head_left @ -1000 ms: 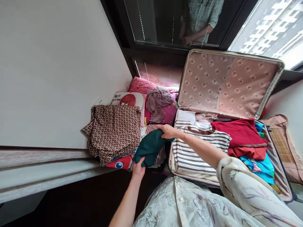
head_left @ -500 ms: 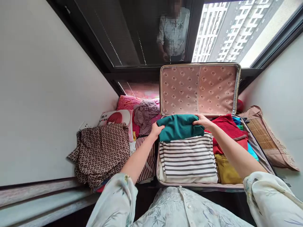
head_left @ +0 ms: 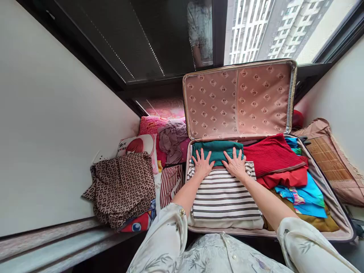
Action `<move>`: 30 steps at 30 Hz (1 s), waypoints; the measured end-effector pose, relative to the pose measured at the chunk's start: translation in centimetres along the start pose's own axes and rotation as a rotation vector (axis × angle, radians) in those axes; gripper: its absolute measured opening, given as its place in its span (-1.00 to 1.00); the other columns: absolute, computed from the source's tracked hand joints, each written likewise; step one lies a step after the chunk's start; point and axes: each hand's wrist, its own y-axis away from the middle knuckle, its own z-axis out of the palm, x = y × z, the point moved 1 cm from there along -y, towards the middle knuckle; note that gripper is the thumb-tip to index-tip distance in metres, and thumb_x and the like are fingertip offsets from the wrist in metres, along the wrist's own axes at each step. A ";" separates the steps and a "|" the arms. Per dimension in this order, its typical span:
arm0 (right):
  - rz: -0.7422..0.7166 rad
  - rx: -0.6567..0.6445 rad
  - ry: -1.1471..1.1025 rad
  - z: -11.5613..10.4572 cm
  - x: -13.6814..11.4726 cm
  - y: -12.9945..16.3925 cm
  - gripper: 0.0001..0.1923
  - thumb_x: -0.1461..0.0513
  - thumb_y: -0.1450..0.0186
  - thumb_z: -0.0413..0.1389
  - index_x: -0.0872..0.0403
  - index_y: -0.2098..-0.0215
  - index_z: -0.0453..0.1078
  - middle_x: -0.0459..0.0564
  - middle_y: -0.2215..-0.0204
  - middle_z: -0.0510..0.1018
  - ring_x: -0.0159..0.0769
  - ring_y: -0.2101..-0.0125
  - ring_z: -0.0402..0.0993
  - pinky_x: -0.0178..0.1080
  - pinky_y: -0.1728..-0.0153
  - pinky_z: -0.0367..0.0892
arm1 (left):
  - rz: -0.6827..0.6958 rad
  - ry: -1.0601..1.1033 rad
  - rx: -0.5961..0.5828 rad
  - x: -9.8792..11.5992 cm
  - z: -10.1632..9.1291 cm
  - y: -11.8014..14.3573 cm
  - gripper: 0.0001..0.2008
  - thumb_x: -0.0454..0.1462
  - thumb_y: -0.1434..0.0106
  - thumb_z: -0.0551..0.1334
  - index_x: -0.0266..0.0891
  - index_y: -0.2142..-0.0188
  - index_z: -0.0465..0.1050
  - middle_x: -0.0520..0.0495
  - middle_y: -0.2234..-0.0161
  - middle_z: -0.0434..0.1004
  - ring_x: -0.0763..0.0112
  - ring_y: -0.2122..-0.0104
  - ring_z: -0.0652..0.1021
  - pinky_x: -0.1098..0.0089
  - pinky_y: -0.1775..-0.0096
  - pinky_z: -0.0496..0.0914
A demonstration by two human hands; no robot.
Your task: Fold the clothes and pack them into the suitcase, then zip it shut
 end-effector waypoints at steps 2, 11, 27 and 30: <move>0.009 0.026 0.015 1.0 0.3 -0.1 -0.36 -0.12 -0.45 -0.03 -0.26 -0.45 0.16 0.19 -0.51 -0.07 0.43 -0.40 -0.14 0.39 -0.21 -0.04 | -0.012 0.011 0.010 -0.2 0.8 -0.2 -0.32 0.05 -0.40 0.16 0.11 -0.46 0.12 -0.18 -0.53 -0.17 -0.34 -0.47 -0.15 -0.47 -0.30 -0.14; -0.026 0.169 0.075 1.9 0.4 0.2 -0.35 -0.07 -0.47 -0.09 -0.15 -0.47 0.15 0.27 -0.49 -0.08 0.39 -0.38 -0.09 0.38 -0.15 0.05 | 0.008 0.166 0.107 -0.2 1.1 -0.2 -0.35 0.00 -0.38 0.23 0.07 -0.41 0.24 -0.17 -0.52 -0.13 -0.30 -0.47 -0.12 -0.44 -0.33 -0.13; 0.015 0.129 0.076 0.8 -0.6 0.9 -0.33 -0.05 -0.49 -0.23 -0.04 -0.46 0.16 0.32 -0.49 -0.09 0.39 -0.42 -0.18 0.46 -0.19 0.01 | -0.847 0.589 0.359 -19.7 4.1 24.4 -0.79 -0.35 -0.22 0.33 -0.26 0.13 0.48 -0.16 0.16 0.50 0.20 0.12 0.56 0.14 -0.02 0.47; 0.057 0.092 0.072 0.4 -1.3 1.3 -0.32 -0.04 -0.48 -0.24 -0.01 -0.47 0.15 0.32 -0.48 -0.08 0.41 -0.43 -0.21 0.49 -0.19 0.00 | -0.748 0.529 0.264 -18.9 5.4 23.6 -0.68 -0.27 -0.15 0.43 -0.25 0.11 0.47 -0.21 0.02 0.46 0.11 -0.04 0.50 0.10 -0.13 0.39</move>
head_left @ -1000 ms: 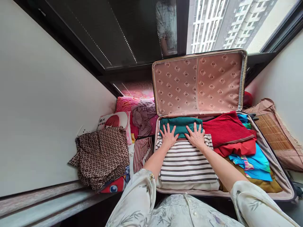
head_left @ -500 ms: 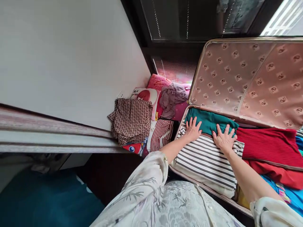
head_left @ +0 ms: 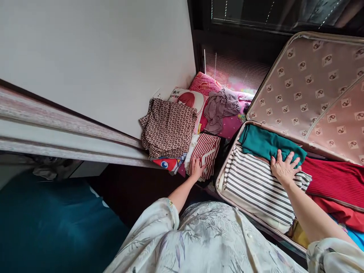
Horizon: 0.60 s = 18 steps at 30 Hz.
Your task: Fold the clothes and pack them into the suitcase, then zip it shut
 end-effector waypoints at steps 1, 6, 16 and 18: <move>0.011 -0.013 0.000 -0.3 -0.2 0.1 -0.31 -0.04 -0.48 -0.25 0.01 -0.47 0.15 0.32 -0.48 -0.08 0.43 -0.43 -0.22 0.49 -0.19 -0.01 | 0.021 -0.041 -0.028 0.5 0.6 -0.1 -0.67 -0.26 -0.17 0.42 -0.26 0.09 0.46 -0.25 -0.03 0.44 0.06 -0.09 0.47 0.07 -0.15 0.36; 0.013 -0.009 -0.003 -2.7 -1.9 0.2 -0.34 0.02 -0.45 -0.18 0.06 -0.44 0.18 0.40 -0.47 -0.07 0.48 -0.43 -0.24 0.53 -0.16 -0.01 | 0.007 -0.049 -0.091 1.8 2.0 -1.1 -0.76 -0.44 -0.25 0.23 -0.32 0.07 0.45 -0.35 -0.06 0.43 0.06 -0.08 0.49 0.10 -0.12 0.38; -0.496 0.011 -0.056 -9.2 -20.0 0.1 -0.38 0.15 -0.42 -0.06 0.08 -0.43 0.10 0.33 -0.41 0.10 0.25 -0.30 0.04 0.20 -0.18 0.12 | 0.273 0.157 -0.313 -0.4 2.8 2.5 -0.56 -0.50 -0.21 0.19 -0.24 -0.07 0.46 -0.20 -0.05 0.50 0.22 -0.07 0.52 0.16 -0.14 0.43; -0.643 -0.193 -0.077 -7.7 -25.0 0.6 -0.44 0.19 -0.43 -0.07 0.06 -0.37 0.19 0.31 -0.32 0.26 0.19 -0.24 0.14 0.16 -0.20 0.12 | 0.348 0.175 -0.388 -0.6 3.4 2.9 -0.39 -0.49 -0.16 0.24 -0.23 -0.22 0.35 -0.24 -0.17 0.42 0.16 -0.16 0.47 0.09 -0.21 0.38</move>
